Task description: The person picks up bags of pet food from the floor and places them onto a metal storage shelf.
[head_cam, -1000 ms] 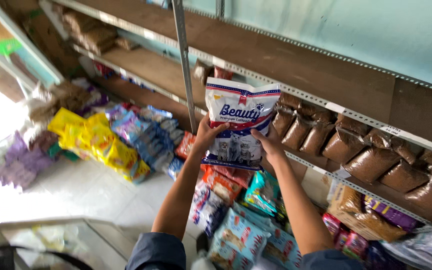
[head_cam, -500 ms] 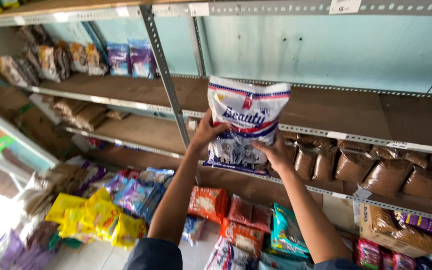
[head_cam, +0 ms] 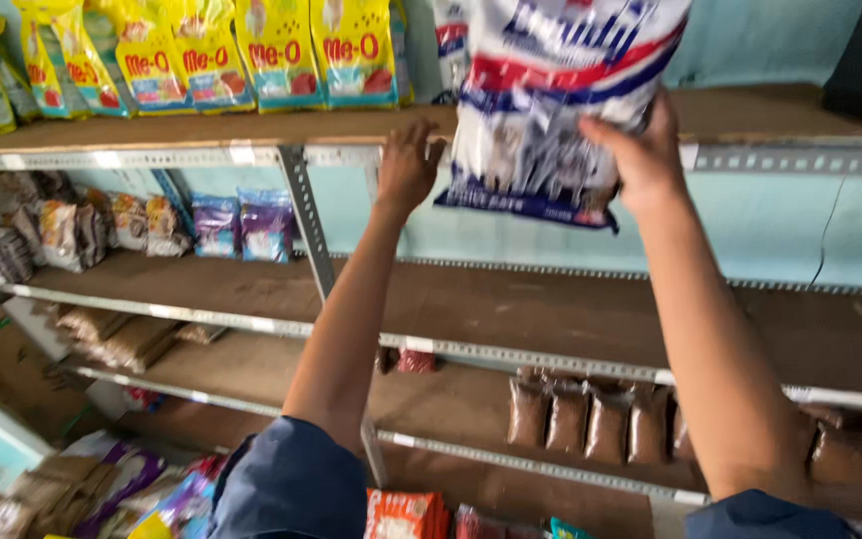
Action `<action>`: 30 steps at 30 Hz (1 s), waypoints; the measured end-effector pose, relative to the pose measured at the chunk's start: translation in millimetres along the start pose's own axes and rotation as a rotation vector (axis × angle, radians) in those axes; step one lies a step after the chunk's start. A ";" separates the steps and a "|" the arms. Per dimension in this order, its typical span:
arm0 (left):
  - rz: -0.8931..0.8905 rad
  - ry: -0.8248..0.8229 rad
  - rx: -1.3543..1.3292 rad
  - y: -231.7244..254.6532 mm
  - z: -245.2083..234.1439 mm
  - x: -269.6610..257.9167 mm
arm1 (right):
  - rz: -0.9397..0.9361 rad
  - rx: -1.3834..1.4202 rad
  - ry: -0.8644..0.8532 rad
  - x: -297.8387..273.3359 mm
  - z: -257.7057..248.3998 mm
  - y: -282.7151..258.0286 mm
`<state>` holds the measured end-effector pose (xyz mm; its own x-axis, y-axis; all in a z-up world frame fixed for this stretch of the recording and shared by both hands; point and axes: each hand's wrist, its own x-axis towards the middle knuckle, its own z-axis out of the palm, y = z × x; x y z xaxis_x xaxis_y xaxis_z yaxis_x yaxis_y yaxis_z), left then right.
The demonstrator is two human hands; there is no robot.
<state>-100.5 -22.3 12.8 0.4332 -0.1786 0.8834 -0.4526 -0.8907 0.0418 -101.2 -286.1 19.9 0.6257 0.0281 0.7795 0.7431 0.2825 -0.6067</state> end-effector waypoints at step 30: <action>0.038 0.480 0.357 -28.5 73.6 33.7 | 0.166 -0.192 0.202 196.7 83.4 126.6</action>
<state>-15.6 -33.7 7.0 -0.0163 -0.0790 0.9967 -0.1346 -0.9876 -0.0804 96.1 -164.9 109.4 0.7620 -0.1374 0.6328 0.6464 0.1034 -0.7560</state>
